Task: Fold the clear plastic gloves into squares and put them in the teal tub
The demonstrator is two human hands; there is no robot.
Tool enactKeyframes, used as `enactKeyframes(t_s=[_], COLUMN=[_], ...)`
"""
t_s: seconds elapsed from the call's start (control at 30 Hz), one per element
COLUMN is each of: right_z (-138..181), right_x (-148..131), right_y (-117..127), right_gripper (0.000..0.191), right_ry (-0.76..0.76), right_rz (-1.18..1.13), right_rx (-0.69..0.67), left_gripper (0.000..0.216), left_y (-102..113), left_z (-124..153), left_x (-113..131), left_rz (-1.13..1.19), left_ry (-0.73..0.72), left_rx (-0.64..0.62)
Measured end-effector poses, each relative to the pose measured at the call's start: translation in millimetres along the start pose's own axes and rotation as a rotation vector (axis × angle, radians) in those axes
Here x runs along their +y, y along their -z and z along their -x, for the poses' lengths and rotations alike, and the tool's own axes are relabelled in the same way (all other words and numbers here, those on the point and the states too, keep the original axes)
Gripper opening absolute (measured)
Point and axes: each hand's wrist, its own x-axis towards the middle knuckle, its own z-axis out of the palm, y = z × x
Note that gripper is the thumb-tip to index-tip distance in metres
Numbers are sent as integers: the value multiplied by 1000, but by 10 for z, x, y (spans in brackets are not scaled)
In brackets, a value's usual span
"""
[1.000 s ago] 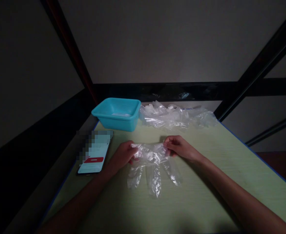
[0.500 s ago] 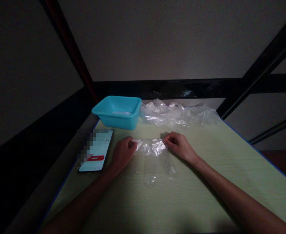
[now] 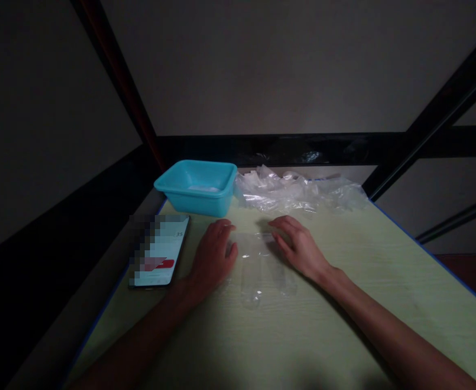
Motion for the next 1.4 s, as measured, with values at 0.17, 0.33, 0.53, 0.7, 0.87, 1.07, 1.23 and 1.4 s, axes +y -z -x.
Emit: enactKeyframes(t_s=[0.17,0.33,0.53,0.7,0.87,1.07,1.23,1.4], right_z=[62,113,146,169,172,168,113,33], right_x=[-162,-120,-56,9,34,52,84,115], right_y=[-70,-145,-108,-45,16,56,68,50], right_gripper=[48,60,65,66,67,66,52,42], right_ry=[183,164,97,40,0,-41,-61,-137], right_rz=[179,243,246,245,243,206,73,19], right_rx=[-368,-497,-518,-554,-589,-578,-382,-203], left_gripper=[45,54,59,60,60,60,59,48], left_y=[-15,-68,-125,-138,-127,-107,-101,-159], left_z=[69,140,173,183,180,176,154,136], left_x=[115,134,106,95,109,125,88,9], left_rz=[15,-110,-187,-193,-207,-178,-36,206], left_ry=[-216,-214,-203,-203,-183,-149,-75,69], left_rx=[-222,-342,-338,-327,-344,-351,-347,-190])
